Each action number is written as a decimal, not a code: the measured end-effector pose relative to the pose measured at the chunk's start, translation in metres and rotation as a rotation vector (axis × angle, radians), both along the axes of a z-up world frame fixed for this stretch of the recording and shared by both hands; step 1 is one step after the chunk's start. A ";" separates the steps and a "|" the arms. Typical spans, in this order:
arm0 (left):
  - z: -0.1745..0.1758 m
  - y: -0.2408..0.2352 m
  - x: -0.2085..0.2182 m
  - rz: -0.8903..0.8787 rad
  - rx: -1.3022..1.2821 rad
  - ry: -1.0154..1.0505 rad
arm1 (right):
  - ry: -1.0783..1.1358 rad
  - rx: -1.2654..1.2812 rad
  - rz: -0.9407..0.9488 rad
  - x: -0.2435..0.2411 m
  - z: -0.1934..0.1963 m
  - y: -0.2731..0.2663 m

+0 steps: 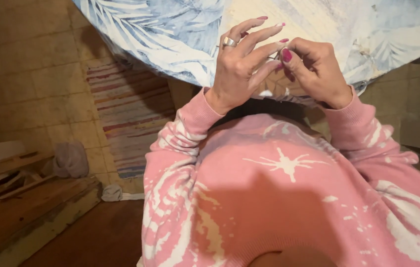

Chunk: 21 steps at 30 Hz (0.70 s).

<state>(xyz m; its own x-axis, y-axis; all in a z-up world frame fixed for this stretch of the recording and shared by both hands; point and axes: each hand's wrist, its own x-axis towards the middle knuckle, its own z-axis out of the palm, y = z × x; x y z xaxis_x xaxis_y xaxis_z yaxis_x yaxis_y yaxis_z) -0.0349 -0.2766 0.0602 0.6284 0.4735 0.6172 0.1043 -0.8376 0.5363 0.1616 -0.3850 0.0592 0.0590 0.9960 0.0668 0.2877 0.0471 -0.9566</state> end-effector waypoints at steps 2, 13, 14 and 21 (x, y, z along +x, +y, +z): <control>-0.003 -0.002 -0.003 -0.001 0.010 0.007 | -0.038 -0.010 0.000 0.001 0.006 0.003; -0.060 -0.035 -0.006 0.067 0.047 0.380 | -1.299 0.258 0.200 0.052 -0.009 0.008; -0.063 -0.035 -0.006 0.068 0.051 0.375 | -1.305 0.261 0.198 0.052 -0.008 0.007; -0.068 -0.037 -0.005 0.070 0.049 0.390 | -1.385 0.178 0.198 0.065 -0.016 -0.009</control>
<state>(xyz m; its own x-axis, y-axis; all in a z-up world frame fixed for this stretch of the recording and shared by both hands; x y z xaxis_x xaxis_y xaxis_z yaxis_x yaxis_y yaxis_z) -0.0402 -0.3139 -0.0081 0.7874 0.4993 0.3614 0.3498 -0.8448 0.4050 0.2263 -0.3937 0.0430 -0.2948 0.9523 0.0786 0.9516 0.2851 0.1146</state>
